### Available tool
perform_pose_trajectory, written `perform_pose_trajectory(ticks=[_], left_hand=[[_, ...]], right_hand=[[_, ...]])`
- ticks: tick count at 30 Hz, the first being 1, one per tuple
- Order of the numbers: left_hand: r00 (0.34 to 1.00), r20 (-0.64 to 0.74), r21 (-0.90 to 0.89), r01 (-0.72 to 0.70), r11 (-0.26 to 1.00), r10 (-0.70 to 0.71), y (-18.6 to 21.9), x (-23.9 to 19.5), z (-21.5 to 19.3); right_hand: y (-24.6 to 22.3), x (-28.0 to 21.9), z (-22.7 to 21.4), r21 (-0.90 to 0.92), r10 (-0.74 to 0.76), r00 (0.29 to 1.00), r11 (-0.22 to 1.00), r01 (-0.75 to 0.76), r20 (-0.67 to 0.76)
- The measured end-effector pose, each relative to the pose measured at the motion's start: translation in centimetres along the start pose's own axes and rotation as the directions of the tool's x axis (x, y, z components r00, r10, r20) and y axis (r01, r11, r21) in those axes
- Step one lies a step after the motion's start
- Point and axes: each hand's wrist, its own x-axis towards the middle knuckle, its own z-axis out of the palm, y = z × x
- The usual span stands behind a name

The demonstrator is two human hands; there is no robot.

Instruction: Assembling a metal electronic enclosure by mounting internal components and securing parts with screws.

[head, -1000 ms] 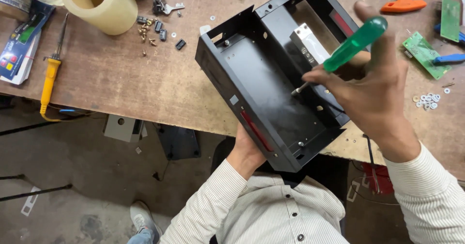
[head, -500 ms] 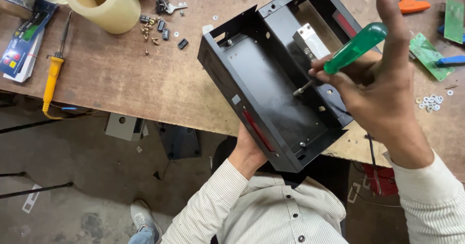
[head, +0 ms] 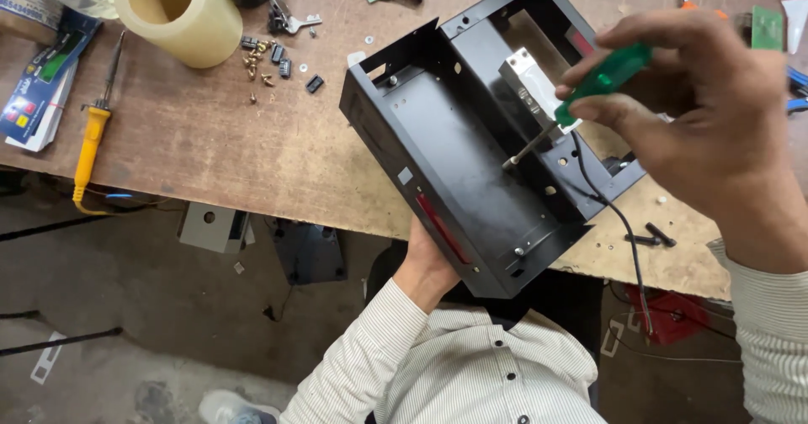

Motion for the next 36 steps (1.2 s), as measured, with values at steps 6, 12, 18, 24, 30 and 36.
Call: perform_pose_trajectory(ticks=[6, 12, 18, 24, 30, 36], left_hand=[[1.0, 0.021, -0.018, 0.011, 1.0, -0.011, -0.1, 0.0, -0.5], [0.998, -0.043, -0.015, 0.038, 0.999, -0.039, -0.1, 0.0, -0.1], [0.997, 0.07, -0.007, -0.008, 1.0, 0.008, -0.4, 0.0, -1.3], [0.998, 0.004, -0.014, 0.056, 0.998, -0.056, -0.1, -0.4, 0.0], [0.997, -0.065, 0.086, 0.05, 0.995, -0.044, -0.1, -0.3, 0.9], [0.998, -0.056, 0.102, 0.031, 0.994, -0.026, -0.1, -0.1, 0.7]], right_hand=[[0.0, -0.4, 0.4, -0.202, 0.042, 0.985, 0.976, -0.076, -0.168], [0.5, -0.1, 0.5, -0.206, -0.06, 0.99, 0.978, 0.032, -0.13], [-0.6, 1.2, 0.6, 0.056, 0.128, 0.988, 0.989, -0.133, 0.088], [-1.4, 0.2, 1.5, -0.004, 0.127, 0.985, 0.992, -0.128, -0.118], [-1.3, -1.2, 1.9, -0.087, 0.059, 0.981, 0.993, -0.076, -0.184], [-3.3, -0.2, 2.3, -0.151, 0.077, 0.947, 0.98, -0.129, -0.312]])
